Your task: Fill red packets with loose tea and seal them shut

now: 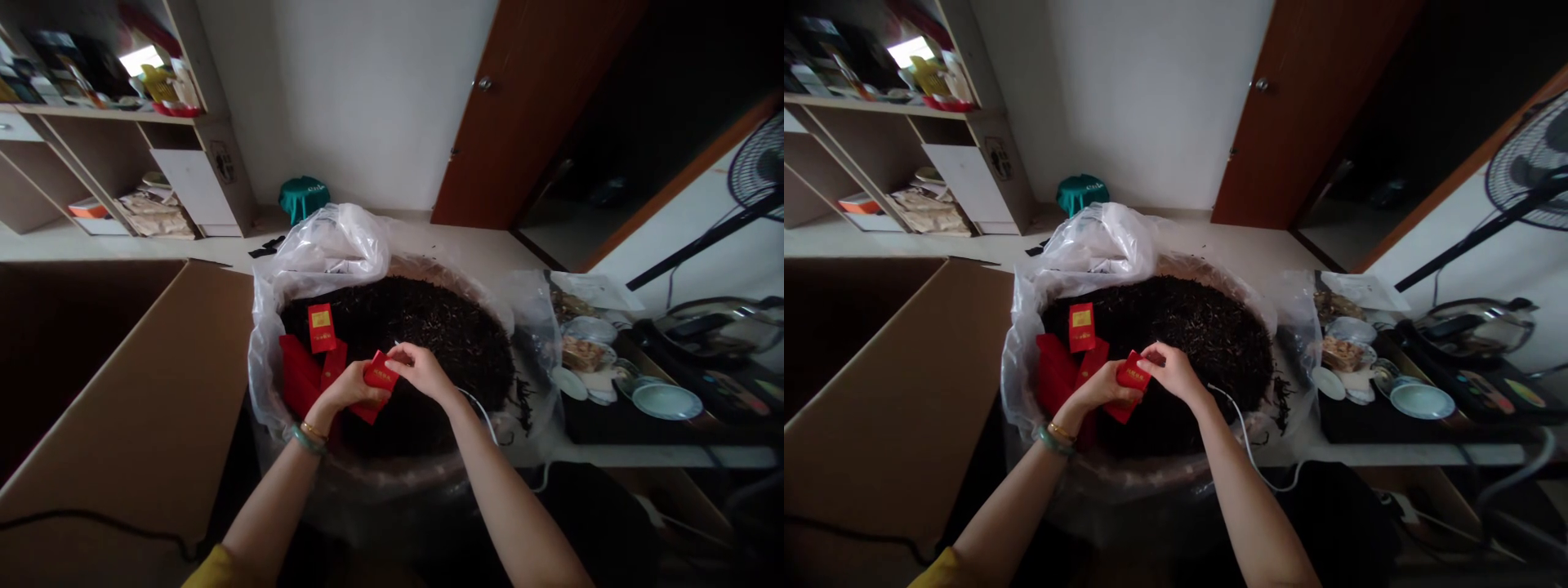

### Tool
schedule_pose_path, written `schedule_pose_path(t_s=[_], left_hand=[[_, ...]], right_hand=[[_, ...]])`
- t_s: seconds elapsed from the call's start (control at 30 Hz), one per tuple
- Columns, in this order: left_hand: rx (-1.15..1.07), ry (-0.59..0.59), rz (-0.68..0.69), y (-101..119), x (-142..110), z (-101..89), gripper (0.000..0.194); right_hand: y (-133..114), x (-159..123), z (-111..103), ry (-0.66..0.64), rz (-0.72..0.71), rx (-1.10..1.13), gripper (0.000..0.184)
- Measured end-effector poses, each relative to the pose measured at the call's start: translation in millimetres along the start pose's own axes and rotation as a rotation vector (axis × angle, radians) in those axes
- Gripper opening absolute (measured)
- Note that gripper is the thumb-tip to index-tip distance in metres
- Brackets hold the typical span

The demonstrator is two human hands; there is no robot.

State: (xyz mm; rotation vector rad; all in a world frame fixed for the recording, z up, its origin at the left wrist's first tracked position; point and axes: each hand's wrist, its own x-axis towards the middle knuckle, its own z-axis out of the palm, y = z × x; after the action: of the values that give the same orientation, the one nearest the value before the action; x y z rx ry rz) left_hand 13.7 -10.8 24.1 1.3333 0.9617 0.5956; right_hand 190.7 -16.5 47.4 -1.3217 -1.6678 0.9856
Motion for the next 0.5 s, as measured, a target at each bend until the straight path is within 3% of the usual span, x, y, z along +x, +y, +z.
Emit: schedule_pose_path(t_s=[0.13,0.23,0.4,0.5], left_hand=[[0.11,-0.048,0.061,-1.7,-0.2,-2.7,0.041],[0.14,-0.11,0.09,-0.4,-1.5,-4.1,0.051],[0.237,-0.222,0.05,3.1,-4.4,-5.5,0.059],[0.275,-0.263,0.034,4.3,-5.4,-5.9,0.059]], right_hand=[[-2.9,1.7,-10.9,-0.153,0.066,0.07,0.03],[-6.2,3.1,-23.4,-0.338,0.107,0.04,0.023],[-18.2,8.4,-33.8,-0.722,0.226,-0.072,0.029],[-22.5,13.6,-29.8,-0.808,0.325,-0.147,0.031]])
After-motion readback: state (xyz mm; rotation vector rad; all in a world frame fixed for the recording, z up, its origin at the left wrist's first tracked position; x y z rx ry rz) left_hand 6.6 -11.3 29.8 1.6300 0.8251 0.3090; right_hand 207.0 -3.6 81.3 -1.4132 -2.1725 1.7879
